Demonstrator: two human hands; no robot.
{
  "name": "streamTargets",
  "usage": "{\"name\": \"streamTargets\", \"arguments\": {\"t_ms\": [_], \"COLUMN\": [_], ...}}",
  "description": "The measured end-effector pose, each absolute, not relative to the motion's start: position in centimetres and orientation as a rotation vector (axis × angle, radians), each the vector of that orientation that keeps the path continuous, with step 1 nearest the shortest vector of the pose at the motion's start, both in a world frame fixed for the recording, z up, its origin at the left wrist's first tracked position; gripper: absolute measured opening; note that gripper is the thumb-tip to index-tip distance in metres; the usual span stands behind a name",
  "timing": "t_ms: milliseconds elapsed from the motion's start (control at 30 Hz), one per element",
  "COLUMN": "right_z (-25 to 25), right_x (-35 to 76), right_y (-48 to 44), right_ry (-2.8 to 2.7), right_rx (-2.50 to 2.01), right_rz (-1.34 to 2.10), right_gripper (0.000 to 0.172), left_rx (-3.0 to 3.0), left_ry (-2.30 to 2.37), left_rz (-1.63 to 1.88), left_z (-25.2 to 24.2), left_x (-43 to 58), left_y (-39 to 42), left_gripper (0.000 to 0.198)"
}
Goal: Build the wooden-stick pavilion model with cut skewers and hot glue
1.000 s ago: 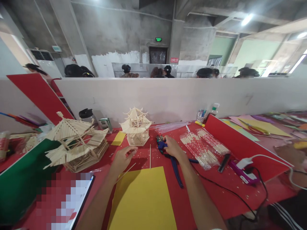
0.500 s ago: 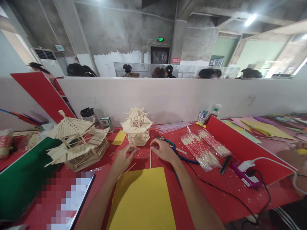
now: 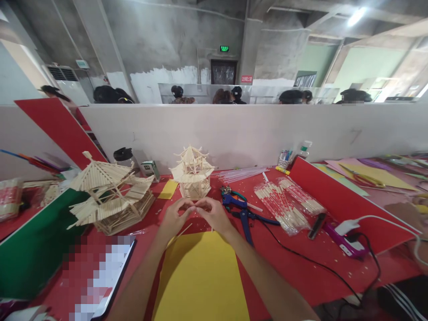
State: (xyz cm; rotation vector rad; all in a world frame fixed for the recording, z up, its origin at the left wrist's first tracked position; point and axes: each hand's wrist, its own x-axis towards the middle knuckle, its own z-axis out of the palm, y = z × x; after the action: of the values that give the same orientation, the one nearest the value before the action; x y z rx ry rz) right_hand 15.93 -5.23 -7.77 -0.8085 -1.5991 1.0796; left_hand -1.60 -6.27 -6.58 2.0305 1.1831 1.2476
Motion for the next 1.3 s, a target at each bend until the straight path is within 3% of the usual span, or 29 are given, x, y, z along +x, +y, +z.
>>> {"name": "streamTargets", "arguments": {"t_ms": [533, 967, 1300], "right_z": [-7.7, -8.7, -8.9], "right_x": [16.2, 17.5, 17.6], "right_y": [-4.8, -3.9, -3.7], "right_ry": [-1.474, -1.623, -1.612], "right_rx": [-0.83, -0.854, -0.908], "right_rz": [1.233, 1.422, 1.394], "right_gripper": [0.025, 0.026, 0.029], "left_rx": [2.098, 2.394, 2.466], "left_ry": [1.143, 1.011, 1.162], "left_rz": [1.204, 0.832, 0.761], "left_z": [-6.4, -5.8, -6.6], "left_x": [-1.8, -2.4, -2.1], "left_y": [-6.4, -7.4, -7.9], "left_gripper": [0.022, 0.017, 0.019]}}
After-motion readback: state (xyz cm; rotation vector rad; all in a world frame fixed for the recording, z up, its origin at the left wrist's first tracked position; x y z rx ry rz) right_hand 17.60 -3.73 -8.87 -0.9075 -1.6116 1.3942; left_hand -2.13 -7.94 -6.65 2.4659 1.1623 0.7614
